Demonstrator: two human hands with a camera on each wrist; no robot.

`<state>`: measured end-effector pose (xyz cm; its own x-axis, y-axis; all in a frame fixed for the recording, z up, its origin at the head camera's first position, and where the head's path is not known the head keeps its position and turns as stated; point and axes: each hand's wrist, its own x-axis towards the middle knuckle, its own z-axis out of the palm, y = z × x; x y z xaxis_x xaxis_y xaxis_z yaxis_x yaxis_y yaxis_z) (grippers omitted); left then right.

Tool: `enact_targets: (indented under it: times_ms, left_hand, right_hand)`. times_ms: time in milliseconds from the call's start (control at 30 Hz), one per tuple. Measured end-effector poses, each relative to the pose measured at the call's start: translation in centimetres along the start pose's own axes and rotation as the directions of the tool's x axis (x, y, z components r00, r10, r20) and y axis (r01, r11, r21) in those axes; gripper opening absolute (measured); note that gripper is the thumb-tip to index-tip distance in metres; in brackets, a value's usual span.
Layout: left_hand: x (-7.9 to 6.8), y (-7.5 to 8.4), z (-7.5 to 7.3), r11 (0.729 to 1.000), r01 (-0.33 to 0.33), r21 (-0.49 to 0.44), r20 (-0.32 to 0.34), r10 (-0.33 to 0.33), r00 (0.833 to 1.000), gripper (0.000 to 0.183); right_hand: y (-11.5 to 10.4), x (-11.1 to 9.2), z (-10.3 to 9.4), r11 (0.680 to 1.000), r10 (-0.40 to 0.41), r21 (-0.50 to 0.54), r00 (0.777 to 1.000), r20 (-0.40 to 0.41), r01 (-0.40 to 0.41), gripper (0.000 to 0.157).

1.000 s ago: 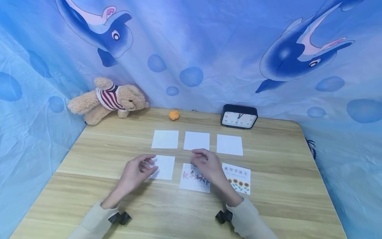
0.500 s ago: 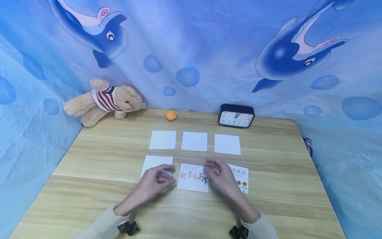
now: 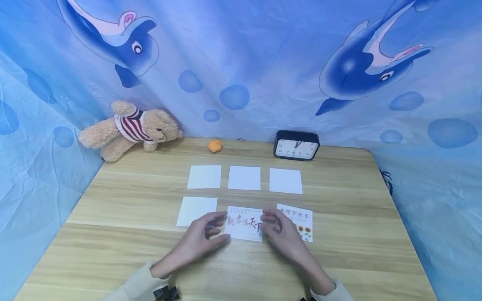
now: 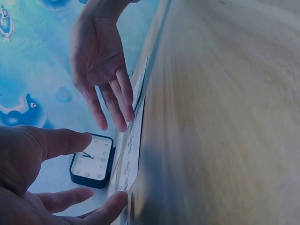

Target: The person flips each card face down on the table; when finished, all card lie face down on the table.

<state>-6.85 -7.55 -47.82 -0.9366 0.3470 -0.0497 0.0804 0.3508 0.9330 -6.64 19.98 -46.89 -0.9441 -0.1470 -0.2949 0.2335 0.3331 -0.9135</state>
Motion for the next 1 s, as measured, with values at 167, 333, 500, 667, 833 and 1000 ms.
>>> enact_targets:
  times_ms: [167, 333, 500, 667, 833, 1000]
  left_hand:
    - [0.0, -0.2, 0.3, 1.0, 0.004, -0.004, 0.009, -0.004, 1.0, 0.064]
    - [-0.1, -0.3, 0.6, 1.0, 0.011, -0.028, 0.016, -0.011, 1.0, 0.067]
    - [-0.2, -0.2, 0.8, 0.999, 0.03, -0.042, 0.017, -0.03, 0.999, 0.07]
    - [-0.1, -0.2, 0.9, 0.999, 0.019, -0.037, 0.004, -0.019, 1.0, 0.07]
    - [-0.1, -0.2, 1.0, 1.0, 0.021, -0.021, -0.006, -0.021, 1.0, 0.069]
    - [-0.2, -0.1, 1.2, 1.0, 0.012, 0.011, -0.015, -0.012, 1.0, 0.068]
  right_hand:
    - [0.2, -0.5, 0.2, 1.0, 0.016, 0.016, 1.0, -0.002, -0.016, 0.051]
    - [0.4, -0.9, 0.7, 1.0, 0.023, 0.021, 1.0, -0.018, -0.022, 0.051]
    - [0.4, -1.3, 1.0, 0.999, 0.029, 0.036, 0.999, -0.027, -0.028, 0.052]
    - [0.5, -1.4, 1.2, 0.999, 0.028, 0.044, 0.997, -0.065, -0.025, 0.056]
    - [0.7, -1.3, 1.5, 0.988, 0.08, 0.138, 0.991, -0.103, -0.065, 0.057]
    - [0.7, -1.1, 1.8, 0.932, 0.15, 0.345, 0.986, -0.077, -0.115, 0.057]
